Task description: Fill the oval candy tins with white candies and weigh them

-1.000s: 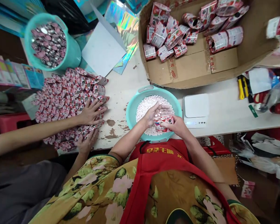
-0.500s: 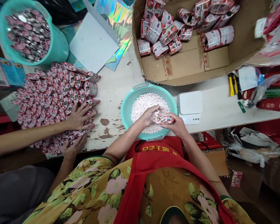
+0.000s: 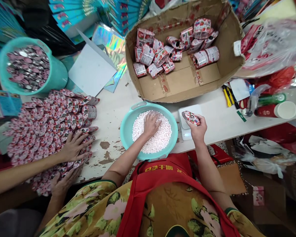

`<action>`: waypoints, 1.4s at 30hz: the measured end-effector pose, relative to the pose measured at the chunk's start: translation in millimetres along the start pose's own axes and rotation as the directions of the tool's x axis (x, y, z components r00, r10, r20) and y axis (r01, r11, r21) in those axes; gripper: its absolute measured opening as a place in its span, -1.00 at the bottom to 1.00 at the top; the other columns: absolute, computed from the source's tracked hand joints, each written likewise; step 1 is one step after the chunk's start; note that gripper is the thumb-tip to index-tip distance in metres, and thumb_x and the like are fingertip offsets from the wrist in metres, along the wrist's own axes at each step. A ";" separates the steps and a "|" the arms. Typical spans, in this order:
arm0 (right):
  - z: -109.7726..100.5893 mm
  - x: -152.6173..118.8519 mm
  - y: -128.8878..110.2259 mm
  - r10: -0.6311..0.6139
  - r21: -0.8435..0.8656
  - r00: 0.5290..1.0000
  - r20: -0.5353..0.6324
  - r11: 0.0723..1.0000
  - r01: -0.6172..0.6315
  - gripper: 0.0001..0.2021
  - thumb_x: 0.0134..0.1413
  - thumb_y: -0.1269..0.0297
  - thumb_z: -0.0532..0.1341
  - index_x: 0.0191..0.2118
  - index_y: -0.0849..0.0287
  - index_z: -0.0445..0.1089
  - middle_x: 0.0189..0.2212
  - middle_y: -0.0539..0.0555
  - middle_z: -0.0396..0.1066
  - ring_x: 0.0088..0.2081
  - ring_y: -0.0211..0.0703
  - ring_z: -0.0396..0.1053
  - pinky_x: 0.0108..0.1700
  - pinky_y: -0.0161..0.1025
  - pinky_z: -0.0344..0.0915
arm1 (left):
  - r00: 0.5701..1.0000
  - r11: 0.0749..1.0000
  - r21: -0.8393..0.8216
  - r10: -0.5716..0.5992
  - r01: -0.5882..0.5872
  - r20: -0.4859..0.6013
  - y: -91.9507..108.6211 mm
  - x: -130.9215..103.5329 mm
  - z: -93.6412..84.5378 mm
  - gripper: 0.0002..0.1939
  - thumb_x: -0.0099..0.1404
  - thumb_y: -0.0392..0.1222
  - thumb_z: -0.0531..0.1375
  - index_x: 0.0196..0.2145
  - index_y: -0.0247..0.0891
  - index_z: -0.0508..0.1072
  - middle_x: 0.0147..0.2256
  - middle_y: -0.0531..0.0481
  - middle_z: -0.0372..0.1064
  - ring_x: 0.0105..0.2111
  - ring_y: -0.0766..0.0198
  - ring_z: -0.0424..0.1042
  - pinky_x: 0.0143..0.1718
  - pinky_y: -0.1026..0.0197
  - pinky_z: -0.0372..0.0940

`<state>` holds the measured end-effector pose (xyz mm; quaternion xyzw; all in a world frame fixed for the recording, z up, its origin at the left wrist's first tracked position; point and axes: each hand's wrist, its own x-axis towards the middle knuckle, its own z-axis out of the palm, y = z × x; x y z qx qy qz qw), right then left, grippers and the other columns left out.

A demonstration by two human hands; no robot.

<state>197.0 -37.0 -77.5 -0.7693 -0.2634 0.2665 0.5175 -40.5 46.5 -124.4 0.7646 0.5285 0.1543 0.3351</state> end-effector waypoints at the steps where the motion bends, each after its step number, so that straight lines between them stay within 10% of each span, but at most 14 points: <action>1: -1.0 9.5 10.2 0.011 -0.028 0.999 -0.041 1.000 -0.012 -0.48 -0.27 0.09 0.46 -0.14 0.20 0.42 -0.16 0.11 0.49 -0.10 -0.04 0.45 0.06 -0.03 0.39 | 1.000 0.998 0.064 0.023 -0.022 -0.019 1.3 1.0 1.8 -0.67 0.37 -0.11 0.20 0.03 -0.28 0.50 0.17 -0.31 0.37 0.23 -0.13 0.26 0.26 -0.18 0.11; 6: -7.0 28.7 40.6 0.044 -0.154 0.999 -0.025 0.987 -0.048 -0.35 -0.24 0.01 0.44 0.01 0.22 0.39 -0.02 0.20 0.45 0.02 0.05 0.41 0.15 0.07 0.32 | 0.923 0.942 0.131 0.331 -0.310 -0.197 30.7 25.0 -20.8 -0.77 0.43 -0.07 0.14 -0.15 -0.22 0.52 -0.19 -0.21 0.51 -0.17 0.04 0.44 -0.06 -0.04 0.30; 10: -16.6 18.9 27.4 -0.191 -0.278 0.976 -0.102 0.948 0.156 -0.24 -0.07 0.00 0.41 0.22 0.17 0.25 0.21 0.31 0.25 0.26 0.15 0.23 0.22 0.13 0.27 | 0.854 0.922 0.076 0.381 -0.379 -0.354 58.6 138.6 -62.2 -0.74 0.39 0.00 0.19 -0.06 -0.15 0.48 -0.06 -0.20 0.45 0.01 -0.02 0.37 0.08 -0.07 0.23; 14: -28.7 8.0 9.7 -0.314 -0.313 0.941 -0.125 0.913 0.263 -0.41 0.08 0.05 0.35 0.17 0.16 0.28 0.20 0.34 0.25 0.26 0.13 0.23 0.15 0.13 0.35 | 0.948 0.960 0.075 0.278 -0.270 -0.155 60.2 289.6 -82.7 -0.43 0.27 0.10 0.28 0.11 -0.29 0.37 0.11 -0.35 0.34 0.20 -0.15 0.21 0.27 -0.20 0.04; 18: -43.4 -5.8 9.2 -0.311 -0.360 0.946 -0.090 0.896 0.260 -0.55 0.14 0.09 0.32 0.10 0.14 0.34 0.17 0.31 0.29 0.22 0.10 0.29 0.14 0.14 0.38 | 0.993 0.976 0.193 0.089 -0.104 0.083 39.1 354.0 -56.1 -0.16 0.11 0.05 0.38 0.23 -0.42 0.26 0.19 -0.44 0.25 0.24 -0.20 0.15 0.29 -0.29 -0.02; 23: -55.9 -20.1 -0.1 -0.321 -0.344 0.942 -0.095 0.899 0.271 -0.61 0.15 0.13 0.32 0.05 0.13 0.38 0.14 0.29 0.31 0.21 0.09 0.30 0.15 0.13 0.39 | 0.940 0.968 0.219 0.045 -0.125 0.338 20.3 312.5 -21.1 -0.14 -0.05 -0.11 0.46 0.19 -0.36 0.31 0.11 -0.31 0.31 0.16 -0.18 0.25 0.24 -0.25 0.11; 29: -24.0 -15.1 -52.9 -0.001 0.101 0.985 0.171 0.995 -0.016 -0.48 0.19 0.04 0.25 0.22 0.04 0.27 0.16 0.21 0.35 0.06 -0.05 0.46 -0.02 -0.10 0.50 | 0.884 0.914 -0.072 0.405 -0.399 0.232 96.7 158.8 -66.0 -0.32 0.10 -0.02 0.42 0.13 -0.23 0.36 0.03 -0.21 0.31 0.08 -0.13 0.30 0.19 -0.23 0.17; 33: 9.2 -36.4 -63.5 0.176 0.266 0.786 0.592 0.878 -0.397 -0.45 -0.06 0.05 0.41 0.07 0.15 0.43 -0.02 0.13 0.51 -0.02 -0.03 0.49 0.02 -0.11 0.49 | 0.692 0.792 -0.335 0.610 -0.511 0.387 106.0 38.4 -90.1 -0.39 0.19 0.09 0.34 0.16 -0.06 0.35 0.00 -0.13 0.38 0.02 -0.05 0.37 0.16 -0.18 0.22; 38: 9.5 -88.0 -44.1 0.400 0.192 0.609 0.685 0.707 -0.681 -0.43 -0.30 0.18 0.52 -0.06 0.14 0.44 -0.18 0.05 0.57 -0.17 -0.10 0.54 -0.09 -0.17 0.50 | 0.984 0.974 -0.208 0.117 -0.088 0.132 22.4 4.6 -46.5 -0.49 0.37 0.20 0.11 0.13 -0.15 0.34 0.08 -0.20 0.33 0.14 -0.06 0.30 0.22 -0.16 0.16; 42: -2.7 -105.4 -39.6 0.448 0.157 0.564 0.694 0.669 -0.726 -0.42 -0.34 0.21 0.53 -0.09 0.12 0.41 -0.25 0.00 0.56 -0.26 -0.14 0.54 -0.21 -0.21 0.51 | 0.994 0.993 0.108 -0.049 0.038 0.101 4.0 13.3 17.8 -0.59 0.40 0.10 0.10 0.00 -0.24 0.43 0.07 -0.27 0.32 0.13 -0.10 0.24 0.20 -0.14 0.12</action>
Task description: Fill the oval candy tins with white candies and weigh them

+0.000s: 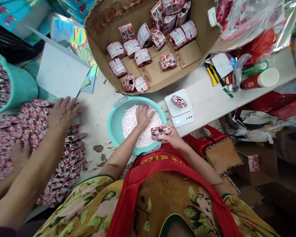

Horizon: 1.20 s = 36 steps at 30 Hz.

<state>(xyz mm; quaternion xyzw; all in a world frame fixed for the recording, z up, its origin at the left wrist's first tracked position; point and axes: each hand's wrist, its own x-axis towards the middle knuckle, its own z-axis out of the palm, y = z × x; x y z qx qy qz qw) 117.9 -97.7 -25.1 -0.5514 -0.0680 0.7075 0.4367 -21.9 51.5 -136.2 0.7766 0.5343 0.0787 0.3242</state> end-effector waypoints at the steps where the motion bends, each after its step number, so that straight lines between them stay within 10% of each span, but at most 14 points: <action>1: 0.0 -1.0 -0.1 -0.013 -0.006 1.000 -0.019 1.000 0.013 -0.43 -0.32 0.20 0.53 -0.10 0.11 0.40 -0.25 -0.01 0.55 -0.27 -0.16 0.53 -0.22 -0.22 0.50 | 0.999 0.998 0.056 0.003 -0.005 0.035 6.0 -2.4 9.9 -0.60 0.40 0.10 0.10 -0.01 -0.25 0.44 0.07 -0.27 0.32 0.11 -0.11 0.24 0.16 -0.13 0.14; 7: 2.9 6.7 -5.2 -0.147 -0.064 0.980 -0.136 0.988 0.139 -0.44 -0.28 0.13 0.52 -0.08 0.14 0.45 -0.24 0.01 0.56 -0.22 -0.17 0.51 -0.09 -0.19 0.48 | 0.929 0.973 0.123 0.142 -0.194 0.342 19.5 -55.7 8.6 -0.70 0.36 0.00 0.15 -0.07 -0.21 0.50 -0.05 -0.23 0.41 -0.09 -0.02 0.33 -0.08 0.02 0.25; 12: 2.4 13.2 -13.1 -0.335 -0.331 0.932 -0.141 0.903 0.274 -0.48 -0.21 0.11 0.49 -0.06 0.16 0.48 -0.17 0.07 0.57 -0.14 -0.10 0.51 0.01 -0.15 0.43 | 0.978 0.961 -0.237 -0.096 0.140 0.186 -5.2 -69.0 -10.7 -0.82 0.23 -0.04 0.25 -0.40 -0.19 0.47 -0.36 -0.06 0.43 -0.31 0.16 0.39 -0.28 0.18 0.27; 16: 12.7 20.5 -17.6 -0.519 -0.596 0.855 -0.013 0.690 0.410 -0.59 -0.08 0.17 0.43 -0.06 0.12 0.51 -0.12 0.09 0.54 -0.06 -0.05 0.49 0.06 -0.11 0.39 | 0.903 0.537 -0.763 -0.406 0.361 0.142 0.2 -57.1 -36.3 -0.65 0.13 0.08 0.32 -0.51 -0.23 0.35 -0.58 0.09 0.25 -0.59 0.34 0.23 -0.53 0.28 0.16; 23: 47.0 48.6 -2.3 -0.485 -0.825 0.863 0.140 0.425 0.373 -0.68 -0.04 0.29 0.39 -0.09 0.11 0.50 -0.10 0.13 0.49 -0.03 0.04 0.43 0.02 -0.07 0.36 | 0.961 0.096 -0.992 -0.271 0.087 0.058 46.9 -55.9 -82.0 -0.66 0.12 0.06 0.34 -0.42 -0.21 0.34 -0.42 0.02 0.36 -0.49 0.32 0.40 -0.47 0.27 0.30; 36: 49.3 63.4 7.9 -0.491 -0.813 0.869 0.055 0.484 0.324 -0.69 -0.08 0.33 0.32 -0.13 0.14 0.44 -0.17 0.10 0.49 -0.12 -0.01 0.42 -0.03 -0.12 0.33 | 0.894 0.265 -0.964 -0.439 0.033 -0.090 58.1 -36.6 -55.9 -0.58 0.10 0.10 0.41 -0.42 -0.20 0.31 -0.56 0.17 0.25 -0.60 0.42 0.26 -0.52 0.31 0.22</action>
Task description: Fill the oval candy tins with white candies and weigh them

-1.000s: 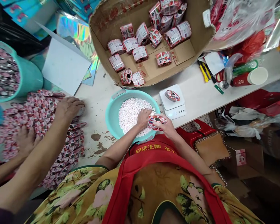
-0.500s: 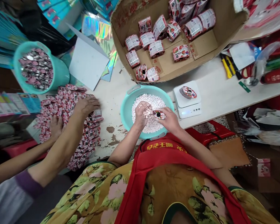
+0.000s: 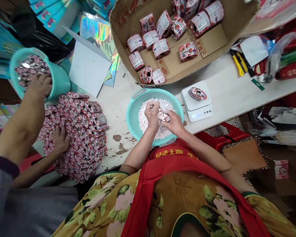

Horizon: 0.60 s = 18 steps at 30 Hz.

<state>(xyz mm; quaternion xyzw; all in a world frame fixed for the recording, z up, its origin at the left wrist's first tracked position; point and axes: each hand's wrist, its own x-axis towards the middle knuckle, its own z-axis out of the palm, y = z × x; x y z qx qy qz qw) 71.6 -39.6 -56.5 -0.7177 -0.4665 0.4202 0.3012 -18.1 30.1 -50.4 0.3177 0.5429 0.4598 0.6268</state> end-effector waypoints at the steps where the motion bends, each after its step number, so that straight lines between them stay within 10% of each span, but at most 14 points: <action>1: 0.3 0.2 -0.3 -0.002 -0.004 1.000 -0.008 1.000 0.002 -0.70 -0.08 0.33 0.32 -0.14 0.14 0.44 -0.18 0.10 0.49 -0.12 -0.01 0.42 -0.04 -0.13 0.33 | 1.000 1.000 0.005 -0.007 0.007 -0.003 0.9 1.0 1.5 -0.57 0.09 0.11 0.41 -0.41 -0.20 0.31 -0.56 0.17 0.24 -0.61 0.42 0.26 -0.53 0.31 0.21; 18: -11.4 3.7 -5.1 -0.023 0.046 0.996 -0.081 0.999 0.027 -0.68 -0.10 0.35 0.34 -0.13 0.13 0.46 -0.14 0.10 0.52 -0.06 0.01 0.44 0.03 -0.08 0.35 | 0.998 0.997 0.046 0.061 -0.060 -0.009 4.9 5.4 14.1 -0.62 0.20 0.07 0.37 -0.42 -0.22 0.32 -0.56 0.16 0.25 -0.57 0.42 0.31 -0.44 0.31 0.26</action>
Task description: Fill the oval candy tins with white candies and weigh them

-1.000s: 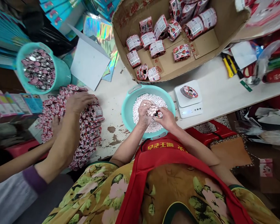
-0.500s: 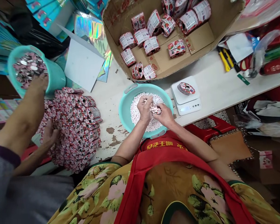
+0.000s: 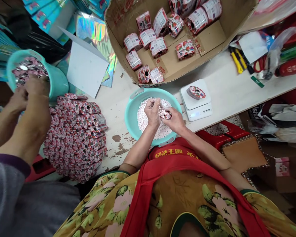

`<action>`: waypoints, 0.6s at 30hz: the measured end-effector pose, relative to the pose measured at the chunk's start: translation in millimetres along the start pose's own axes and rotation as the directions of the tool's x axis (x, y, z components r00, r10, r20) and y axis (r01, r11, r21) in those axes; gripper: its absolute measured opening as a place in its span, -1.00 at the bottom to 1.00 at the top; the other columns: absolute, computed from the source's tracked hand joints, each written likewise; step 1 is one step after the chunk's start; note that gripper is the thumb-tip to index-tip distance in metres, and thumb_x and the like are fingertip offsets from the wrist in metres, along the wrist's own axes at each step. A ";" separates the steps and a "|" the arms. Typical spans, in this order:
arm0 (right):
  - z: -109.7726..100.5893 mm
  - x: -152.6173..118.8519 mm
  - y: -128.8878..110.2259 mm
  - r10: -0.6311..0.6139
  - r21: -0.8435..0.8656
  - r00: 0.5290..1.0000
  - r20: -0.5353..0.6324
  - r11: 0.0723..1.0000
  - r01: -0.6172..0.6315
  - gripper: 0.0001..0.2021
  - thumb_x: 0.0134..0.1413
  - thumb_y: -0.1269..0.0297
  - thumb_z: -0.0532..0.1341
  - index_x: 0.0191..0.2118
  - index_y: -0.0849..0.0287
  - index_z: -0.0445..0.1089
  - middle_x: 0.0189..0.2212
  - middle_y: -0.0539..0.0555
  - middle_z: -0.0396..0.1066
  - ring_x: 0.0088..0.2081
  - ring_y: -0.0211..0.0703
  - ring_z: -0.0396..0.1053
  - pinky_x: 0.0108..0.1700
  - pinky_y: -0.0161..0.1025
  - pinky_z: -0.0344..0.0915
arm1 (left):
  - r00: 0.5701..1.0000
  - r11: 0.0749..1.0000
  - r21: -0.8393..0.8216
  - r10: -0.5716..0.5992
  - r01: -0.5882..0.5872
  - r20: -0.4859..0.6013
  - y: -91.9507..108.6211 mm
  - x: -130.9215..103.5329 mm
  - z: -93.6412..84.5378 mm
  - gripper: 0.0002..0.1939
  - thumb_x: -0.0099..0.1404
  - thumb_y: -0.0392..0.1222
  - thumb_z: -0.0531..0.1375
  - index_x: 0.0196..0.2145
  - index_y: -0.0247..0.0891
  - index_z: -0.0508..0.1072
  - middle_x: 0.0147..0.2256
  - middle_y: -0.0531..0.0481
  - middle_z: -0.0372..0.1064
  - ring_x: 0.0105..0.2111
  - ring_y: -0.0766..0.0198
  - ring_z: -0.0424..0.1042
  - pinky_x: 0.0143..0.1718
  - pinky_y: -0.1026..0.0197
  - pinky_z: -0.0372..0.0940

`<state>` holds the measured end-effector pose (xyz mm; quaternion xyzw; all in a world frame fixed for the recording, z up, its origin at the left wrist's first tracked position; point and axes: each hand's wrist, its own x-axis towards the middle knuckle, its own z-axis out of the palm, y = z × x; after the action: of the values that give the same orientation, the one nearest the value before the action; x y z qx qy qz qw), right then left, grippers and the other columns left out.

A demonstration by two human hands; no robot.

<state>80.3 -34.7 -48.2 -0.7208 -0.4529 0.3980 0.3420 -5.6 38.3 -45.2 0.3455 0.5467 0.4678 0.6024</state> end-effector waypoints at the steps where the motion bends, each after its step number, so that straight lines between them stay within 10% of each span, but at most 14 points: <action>1: 0.0 0.4 0.2 0.002 0.009 1.000 -0.004 1.000 -0.002 -0.68 -0.11 0.35 0.34 -0.13 0.13 0.46 -0.14 0.10 0.52 -0.07 0.00 0.45 0.03 -0.09 0.35 | 1.000 1.000 0.010 0.001 -0.001 0.006 -0.4 -0.1 0.7 -0.62 0.20 0.07 0.37 -0.42 -0.22 0.33 -0.56 0.15 0.27 -0.56 0.42 0.32 -0.42 0.31 0.27; 18: 0.0 4.4 -5.5 0.049 0.078 0.998 0.031 0.996 -0.052 -0.71 -0.11 0.31 0.35 -0.17 0.16 0.45 -0.20 0.08 0.51 -0.15 -0.03 0.45 -0.04 -0.13 0.35 | 0.989 0.993 -0.057 -0.096 0.103 0.115 11.0 1.2 5.4 -0.56 0.24 0.12 0.35 -0.47 -0.22 0.27 -0.62 0.17 0.15 -0.66 0.45 0.20 -0.61 0.32 0.12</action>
<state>79.4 -28.6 -44.7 -0.7121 -0.4234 0.4343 0.3536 -2.4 43.5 -34.5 0.3244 0.5138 0.4338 0.6653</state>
